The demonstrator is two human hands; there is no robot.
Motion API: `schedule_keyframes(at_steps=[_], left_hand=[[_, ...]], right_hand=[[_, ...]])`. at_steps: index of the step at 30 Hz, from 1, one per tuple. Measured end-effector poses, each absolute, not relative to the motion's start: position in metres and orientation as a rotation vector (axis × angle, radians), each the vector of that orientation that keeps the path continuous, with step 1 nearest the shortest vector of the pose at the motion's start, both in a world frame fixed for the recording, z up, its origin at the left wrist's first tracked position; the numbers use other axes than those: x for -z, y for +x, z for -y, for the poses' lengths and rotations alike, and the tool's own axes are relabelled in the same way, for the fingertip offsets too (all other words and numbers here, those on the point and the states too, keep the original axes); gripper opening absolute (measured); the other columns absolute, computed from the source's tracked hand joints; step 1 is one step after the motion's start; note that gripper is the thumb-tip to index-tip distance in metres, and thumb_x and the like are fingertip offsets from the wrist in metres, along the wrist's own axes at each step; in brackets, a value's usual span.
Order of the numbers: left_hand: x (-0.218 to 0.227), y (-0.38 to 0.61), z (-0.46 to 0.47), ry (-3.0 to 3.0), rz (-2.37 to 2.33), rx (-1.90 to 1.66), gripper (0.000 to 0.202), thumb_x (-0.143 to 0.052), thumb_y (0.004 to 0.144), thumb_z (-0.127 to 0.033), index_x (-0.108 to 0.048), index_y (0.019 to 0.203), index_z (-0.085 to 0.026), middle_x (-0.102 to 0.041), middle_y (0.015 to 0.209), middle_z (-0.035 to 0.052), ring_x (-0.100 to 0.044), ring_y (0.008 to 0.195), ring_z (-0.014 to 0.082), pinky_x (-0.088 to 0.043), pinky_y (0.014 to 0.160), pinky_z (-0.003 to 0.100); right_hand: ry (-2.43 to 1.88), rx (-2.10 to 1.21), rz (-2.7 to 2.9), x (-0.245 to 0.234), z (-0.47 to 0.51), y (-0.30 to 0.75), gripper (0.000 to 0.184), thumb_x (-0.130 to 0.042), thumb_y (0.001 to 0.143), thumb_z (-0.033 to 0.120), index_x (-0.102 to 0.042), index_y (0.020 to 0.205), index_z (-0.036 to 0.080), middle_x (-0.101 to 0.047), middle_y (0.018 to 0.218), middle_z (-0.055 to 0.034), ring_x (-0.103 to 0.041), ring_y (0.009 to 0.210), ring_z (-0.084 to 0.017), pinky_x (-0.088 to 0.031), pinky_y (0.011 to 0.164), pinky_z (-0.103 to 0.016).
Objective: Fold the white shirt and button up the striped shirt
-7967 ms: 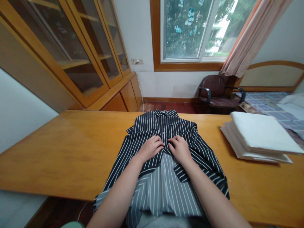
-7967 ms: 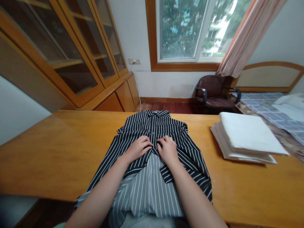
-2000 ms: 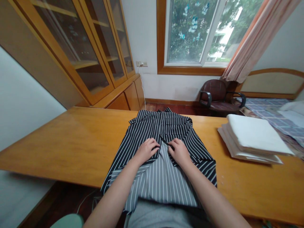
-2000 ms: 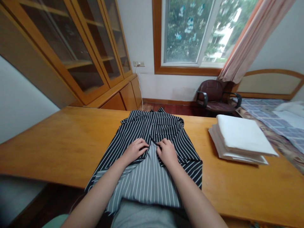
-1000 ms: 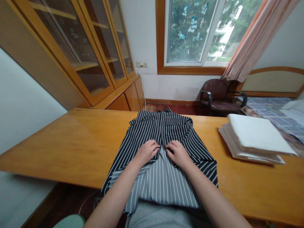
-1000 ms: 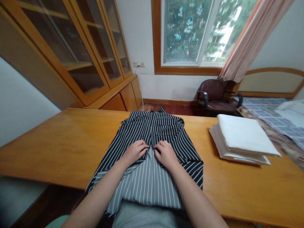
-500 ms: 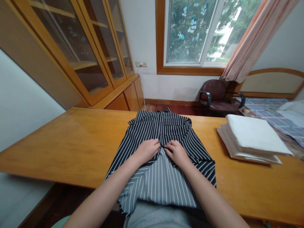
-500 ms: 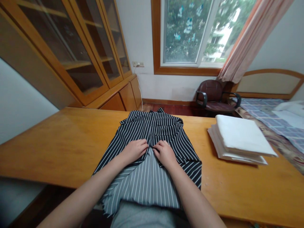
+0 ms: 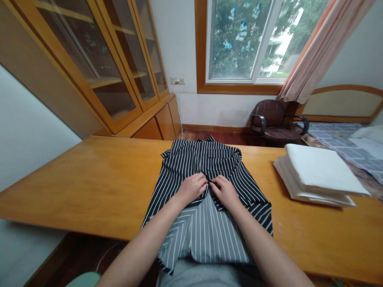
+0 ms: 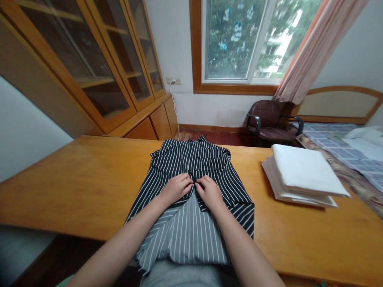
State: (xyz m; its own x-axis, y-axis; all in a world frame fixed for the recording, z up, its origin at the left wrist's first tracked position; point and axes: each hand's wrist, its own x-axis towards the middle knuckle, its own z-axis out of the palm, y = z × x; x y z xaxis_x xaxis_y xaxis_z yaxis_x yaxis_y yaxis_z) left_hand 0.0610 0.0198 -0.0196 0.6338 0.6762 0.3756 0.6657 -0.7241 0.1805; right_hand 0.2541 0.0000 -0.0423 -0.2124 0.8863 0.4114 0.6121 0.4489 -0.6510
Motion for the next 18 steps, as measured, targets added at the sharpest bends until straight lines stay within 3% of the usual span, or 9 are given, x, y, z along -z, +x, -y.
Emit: schedule_keyframes(at_steps=[9,18], left_hand=[[0.0326,0.0601,-0.0117,2.777,-1.162,-0.818,0.012,-0.05,0.096,-0.023,-0.062,0.097,-0.019,-0.062,0.093,0.0042,-0.062,0.089,0.0177,-0.052,0.079,0.031],[0.0303,0.06,-0.0108,2.886,-1.147,-0.779,0.015,-0.049,0.098,-0.025,-0.062,0.095,-0.018,-0.062,0.09,0.0041,-0.061,0.085,0.0177,-0.05,0.075,0.03]], right_hand=[[-1.237,-0.474,1.877,0.0407,0.0,0.2542,0.017,-0.053,0.095,0.024,-0.07,0.093,0.022,-0.066,0.089,-0.005,-0.065,0.087,-0.02,-0.05,0.082,-0.032],[-1.206,-0.482,1.764,0.0406,0.0011,0.2561,0.016,-0.06,0.092,0.026,-0.074,0.096,0.021,-0.067,0.085,-0.0046,-0.064,0.078,-0.018,-0.051,0.074,-0.03]])
